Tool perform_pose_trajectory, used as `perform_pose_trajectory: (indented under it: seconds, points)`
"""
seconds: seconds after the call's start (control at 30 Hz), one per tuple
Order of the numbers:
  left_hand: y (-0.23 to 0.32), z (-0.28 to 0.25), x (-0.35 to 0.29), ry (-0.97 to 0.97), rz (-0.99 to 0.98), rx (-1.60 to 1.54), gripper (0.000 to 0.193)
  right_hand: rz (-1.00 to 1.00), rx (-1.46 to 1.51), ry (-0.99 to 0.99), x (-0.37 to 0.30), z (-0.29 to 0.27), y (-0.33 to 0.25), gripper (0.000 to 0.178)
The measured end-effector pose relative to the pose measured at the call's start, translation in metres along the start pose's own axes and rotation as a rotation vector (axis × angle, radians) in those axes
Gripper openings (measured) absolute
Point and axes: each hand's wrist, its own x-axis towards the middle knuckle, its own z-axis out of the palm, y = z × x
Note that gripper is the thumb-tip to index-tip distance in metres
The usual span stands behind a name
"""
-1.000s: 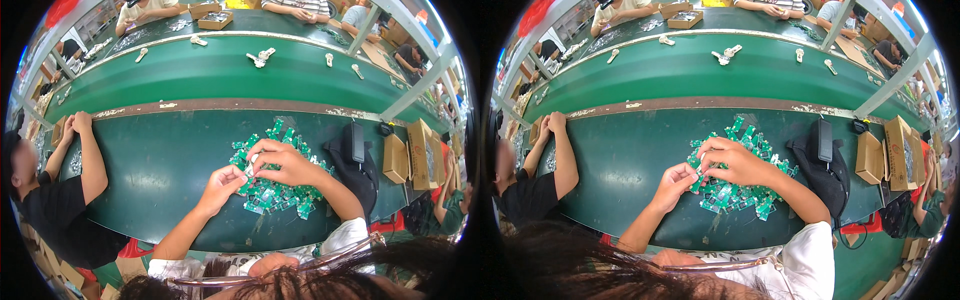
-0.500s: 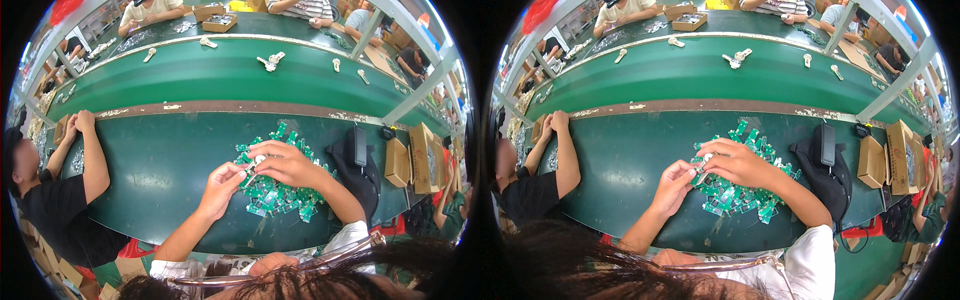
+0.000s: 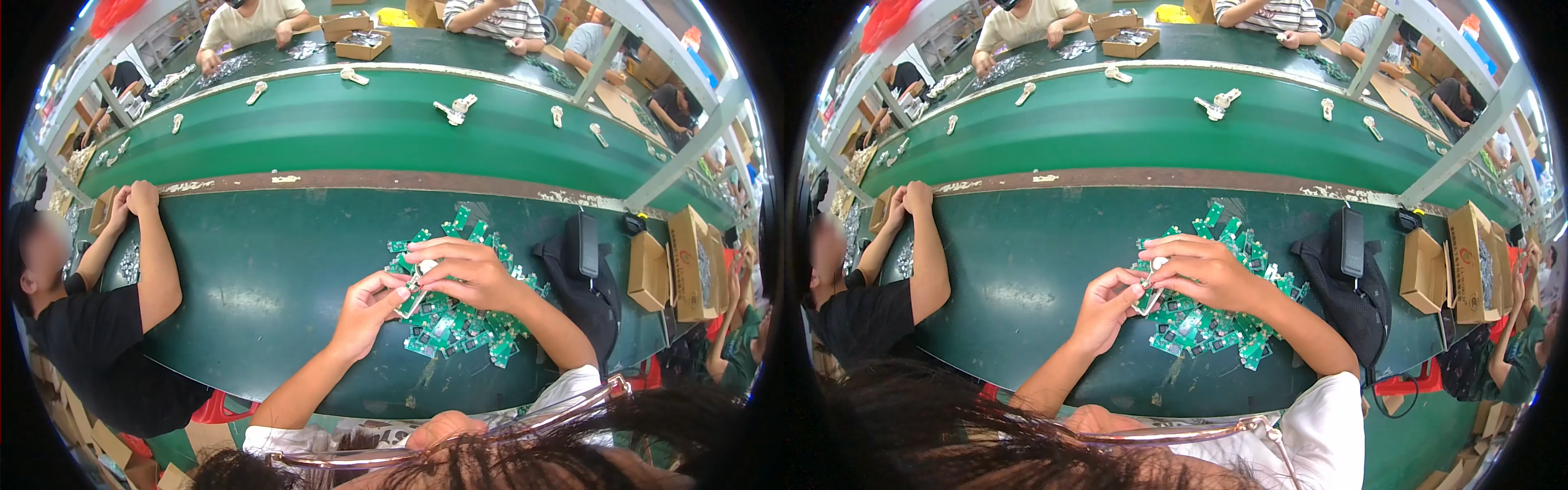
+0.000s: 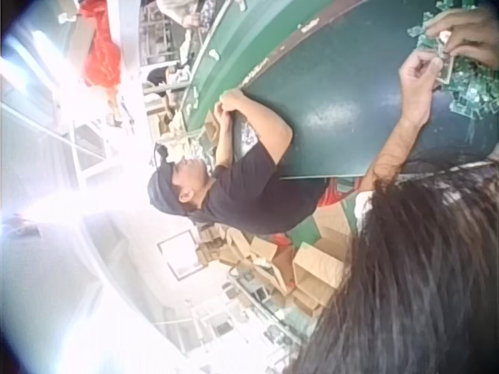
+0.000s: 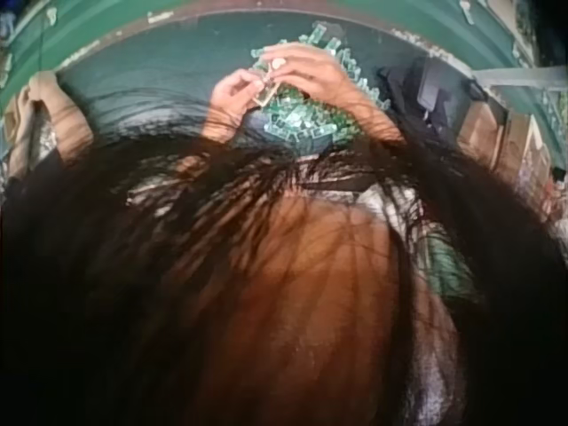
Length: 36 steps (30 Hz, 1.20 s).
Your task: Assembling electronic components by hand on an assembly line.
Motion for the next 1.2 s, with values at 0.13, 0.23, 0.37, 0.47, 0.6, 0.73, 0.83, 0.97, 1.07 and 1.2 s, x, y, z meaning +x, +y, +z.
perform_pose_trajectory:
  seconds: [0.13,0.23,0.37,0.47,0.6,0.73,0.83,0.97,1.07,1.2]
  points:
    - [-0.004,-0.001,-0.001,0.001,-0.004,0.024,0.005,0.016,0.015,-0.006,-0.001,0.0,-0.002,0.012]
    - [-0.004,0.0,-0.001,-0.054,-0.026,0.001,0.008,0.049,0.051,-0.029,0.002,-0.004,-0.006,0.016]
    - [0.007,0.018,-0.006,0.024,0.066,0.037,0.018,0.113,0.03,-0.044,0.0,-0.004,-0.011,0.015]
    - [0.001,0.012,-0.003,-0.004,0.017,0.105,0.02,-0.089,-0.4,-0.099,-0.001,0.0,-0.013,0.018]
    - [-0.011,0.004,-0.004,-0.051,0.005,0.183,0.017,-0.313,-0.579,-0.151,0.002,0.009,-0.02,0.025]
    - [-0.001,0.009,-0.002,0.091,0.157,0.03,0.015,0.377,-0.177,0.223,0.003,0.024,-0.024,0.059]
    - [-0.005,0.01,-0.001,0.121,0.149,-0.02,0.019,0.671,0.411,0.035,0.001,0.027,-0.02,0.062]
    - [0.0,0.015,-0.006,0.104,0.057,-0.097,0.022,0.749,0.728,0.039,0.001,0.029,-0.013,0.057]
    - [0.005,0.016,-0.007,0.021,0.046,0.004,0.047,0.779,0.684,0.099,0.011,0.018,0.022,0.057]
    - [0.0,0.015,-0.01,0.066,0.422,0.958,0.03,0.881,0.012,0.171,0.064,-0.026,0.153,0.038]
